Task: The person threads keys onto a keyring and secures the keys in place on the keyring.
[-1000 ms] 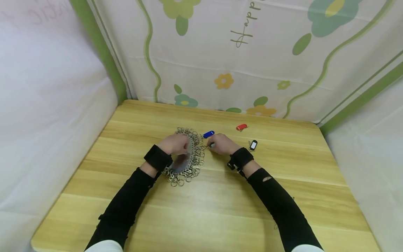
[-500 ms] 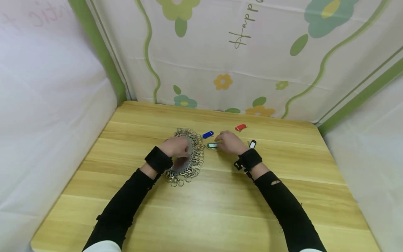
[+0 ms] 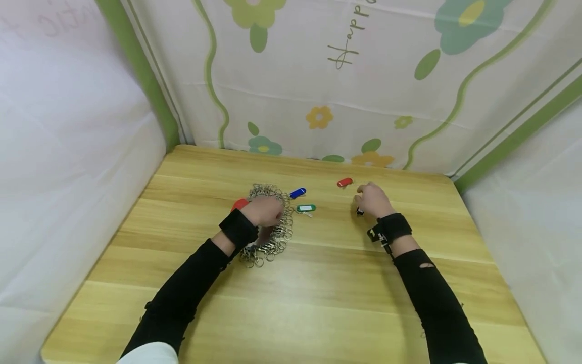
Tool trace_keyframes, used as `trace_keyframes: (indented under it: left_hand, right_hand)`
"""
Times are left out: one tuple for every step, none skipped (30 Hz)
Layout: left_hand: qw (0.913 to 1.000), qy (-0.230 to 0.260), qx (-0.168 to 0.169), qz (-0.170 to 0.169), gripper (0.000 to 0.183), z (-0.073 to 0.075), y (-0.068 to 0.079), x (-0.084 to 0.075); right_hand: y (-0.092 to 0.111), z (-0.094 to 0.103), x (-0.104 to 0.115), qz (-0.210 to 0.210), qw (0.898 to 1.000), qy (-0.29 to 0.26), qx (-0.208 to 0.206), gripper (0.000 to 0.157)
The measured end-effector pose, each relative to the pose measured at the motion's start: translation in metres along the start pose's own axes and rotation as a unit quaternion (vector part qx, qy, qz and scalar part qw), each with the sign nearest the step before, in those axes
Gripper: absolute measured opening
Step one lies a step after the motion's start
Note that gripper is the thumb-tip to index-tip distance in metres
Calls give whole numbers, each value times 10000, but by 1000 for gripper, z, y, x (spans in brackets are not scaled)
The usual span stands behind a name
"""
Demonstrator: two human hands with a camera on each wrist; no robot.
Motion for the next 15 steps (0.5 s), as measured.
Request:
trace_keyframes:
  left_hand:
    - [10000, 2, -18, 31, 46, 1, -2, -1]
    - [10000, 22, -9, 67, 47, 0, -4, -2]
    - [9999, 74, 10, 105, 47, 0, -6, -3]
    - [9998, 78, 24, 153, 48, 0, -8, -4]
    - [9997, 55, 59, 231, 49, 0, -10, -5]
    - [9996, 37, 74, 268, 49, 0, -12, -6]
    - [9995, -8, 97, 311, 49, -1, -15, -7]
    - [9994, -21, 130, 318, 49, -2, -17, -8]
    - [9995, -65, 144, 288, 49, -4, -20, -9]
    - [9993, -170, 177, 269, 49, -6, -22, -10]
    - [9993, -217, 198, 242, 49, -8, -24, -11]
    - [9993, -281, 184, 186, 48, -10, -27, -12]
    - [9990, -382, 174, 165, 48, -11, -29, -13]
    - [9988, -462, 132, 129, 48, -13, -31, -13]
    - [9984, -538, 74, 129, 47, -14, -33, -14]
  right_hand:
    - [1, 0, -6, -156, 9999, -35, 40, 36]
    - [2, -1, -11, -279, 9995, -52, 102, 38]
    - [2, -2, -16, -382, 9991, -75, 169, 39]
    - [2, -3, -19, -443, 9987, -82, 232, 40]
    - [3, -5, -22, -487, 9983, -119, 282, 40]
    - [3, -6, -25, -502, 9981, -142, 331, 40]
    - [2, -8, -27, -489, 9981, -117, 361, 38]
    - [2, -9, -28, -461, 9982, -75, 368, 37]
    - [1, -11, -30, -436, 9984, -49, 354, 34]
    - [0, -13, -32, -410, 9986, -36, 340, 32]
    - [0, -14, -33, -393, 9987, -32, 315, 30]
    - [-1, -15, -34, -369, 9989, -4, 286, 28]
    - [-1, -15, -35, -357, 9991, 4, 239, 27]
    - [-2, -15, -35, -345, 9992, -8, 193, 25]
    - [-2, -15, -35, -345, 9993, -39, 156, 25]
Point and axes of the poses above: each hand's wrist, its own y-axis away from the middle knuckle, its own z-axis out of the back of the hand, x = y × z, the point moved 6 cm from there along -y, towards the middle knuckle, and after that the axes turned 6 degrees about x, right-handed, at the moved point
